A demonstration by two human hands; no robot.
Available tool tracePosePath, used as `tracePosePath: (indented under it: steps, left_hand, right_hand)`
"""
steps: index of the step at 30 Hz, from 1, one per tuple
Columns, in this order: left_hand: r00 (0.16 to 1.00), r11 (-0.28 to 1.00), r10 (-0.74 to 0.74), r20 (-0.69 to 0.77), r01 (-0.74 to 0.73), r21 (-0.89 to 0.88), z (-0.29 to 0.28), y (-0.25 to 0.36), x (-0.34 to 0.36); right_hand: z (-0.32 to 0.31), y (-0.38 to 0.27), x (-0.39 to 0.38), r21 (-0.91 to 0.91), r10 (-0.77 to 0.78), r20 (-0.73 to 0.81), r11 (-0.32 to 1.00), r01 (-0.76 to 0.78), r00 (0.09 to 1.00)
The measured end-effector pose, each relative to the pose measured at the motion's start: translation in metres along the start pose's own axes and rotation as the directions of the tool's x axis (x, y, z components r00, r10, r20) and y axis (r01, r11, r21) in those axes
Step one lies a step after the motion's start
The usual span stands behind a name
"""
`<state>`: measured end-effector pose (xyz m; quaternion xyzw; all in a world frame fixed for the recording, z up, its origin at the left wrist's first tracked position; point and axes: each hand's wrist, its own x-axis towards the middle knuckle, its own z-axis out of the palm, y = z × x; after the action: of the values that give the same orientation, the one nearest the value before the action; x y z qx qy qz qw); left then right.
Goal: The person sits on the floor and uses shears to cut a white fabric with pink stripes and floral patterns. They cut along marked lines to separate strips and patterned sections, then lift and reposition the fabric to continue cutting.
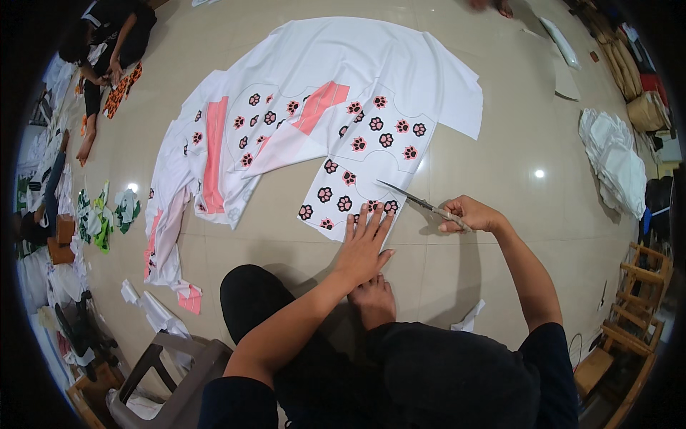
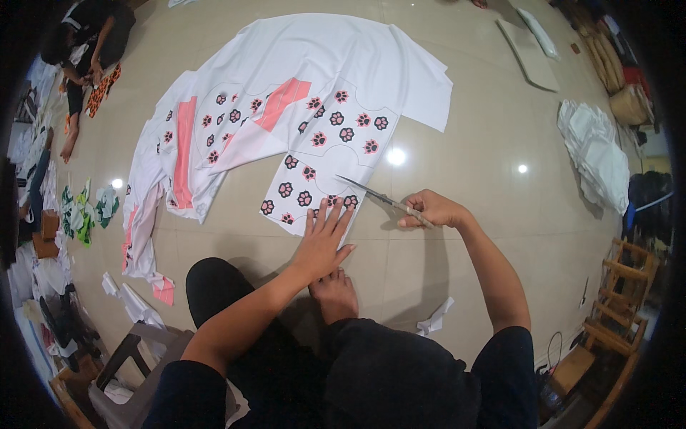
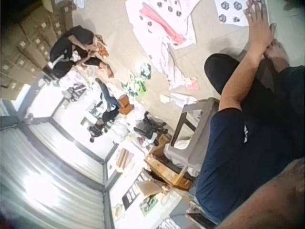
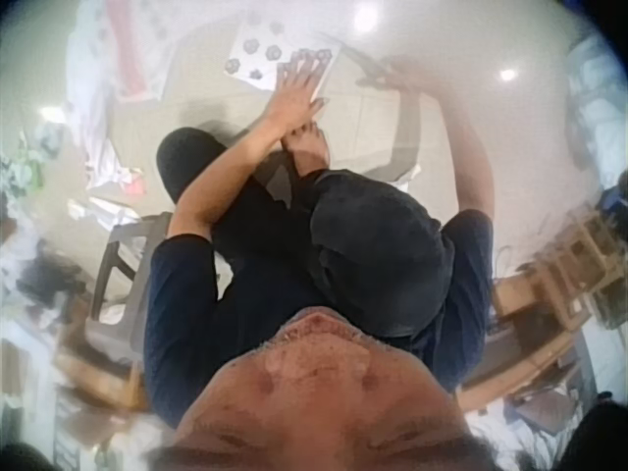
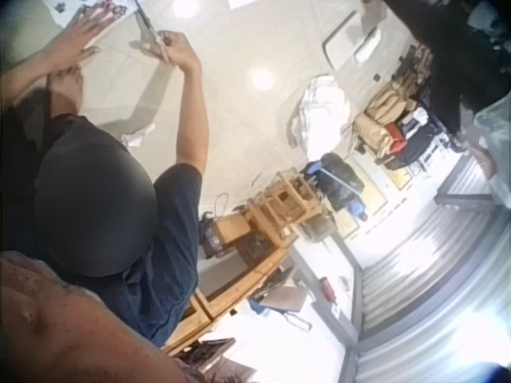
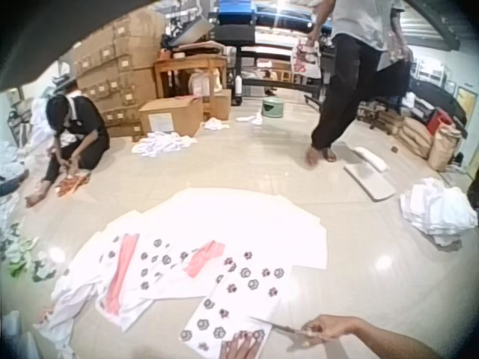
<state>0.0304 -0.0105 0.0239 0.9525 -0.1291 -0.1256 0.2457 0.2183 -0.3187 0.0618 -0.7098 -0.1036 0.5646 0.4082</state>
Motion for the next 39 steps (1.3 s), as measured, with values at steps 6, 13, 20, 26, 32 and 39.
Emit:
tracePosePath:
  steps: [6,13,20,26,32,39]
  left_hand:
    - [1.000,1.000,-0.024,0.009,0.024,0.013,0.002,0.001,-0.001]
    - [1.000,1.000,-0.008,0.007,0.008,0.010,0.001,0.002,-0.001]
    - [0.999,1.000,-0.026,-0.036,0.026,0.008,0.003,0.004,-0.002]
    - [0.999,0.999,-0.031,-0.010,0.031,0.025,0.000,0.008,0.001]
    - [0.999,0.999,-0.039,-0.006,0.039,0.018,0.000,0.007,-0.001]
    - [0.999,0.999,-0.050,0.000,0.050,-0.010,0.000,0.008,0.000]
  right_hand:
    - [0.004,-0.003,0.000,-0.009,0.007,-0.001,1.000,-0.007,1.000]
    - [0.008,-0.013,0.021,-0.011,0.005,-0.009,1.000,-0.005,1.000]
    - [0.010,-0.018,0.025,-0.015,0.016,0.029,1.000,-0.016,0.999]
    - [0.014,-0.027,0.041,0.003,-0.011,0.000,1.000,0.011,1.000]
    - [0.019,-0.043,0.042,-0.003,-0.015,0.022,1.000,0.015,1.000]
    - [0.022,-0.056,0.060,-0.049,-0.030,-0.025,0.998,0.029,0.999]
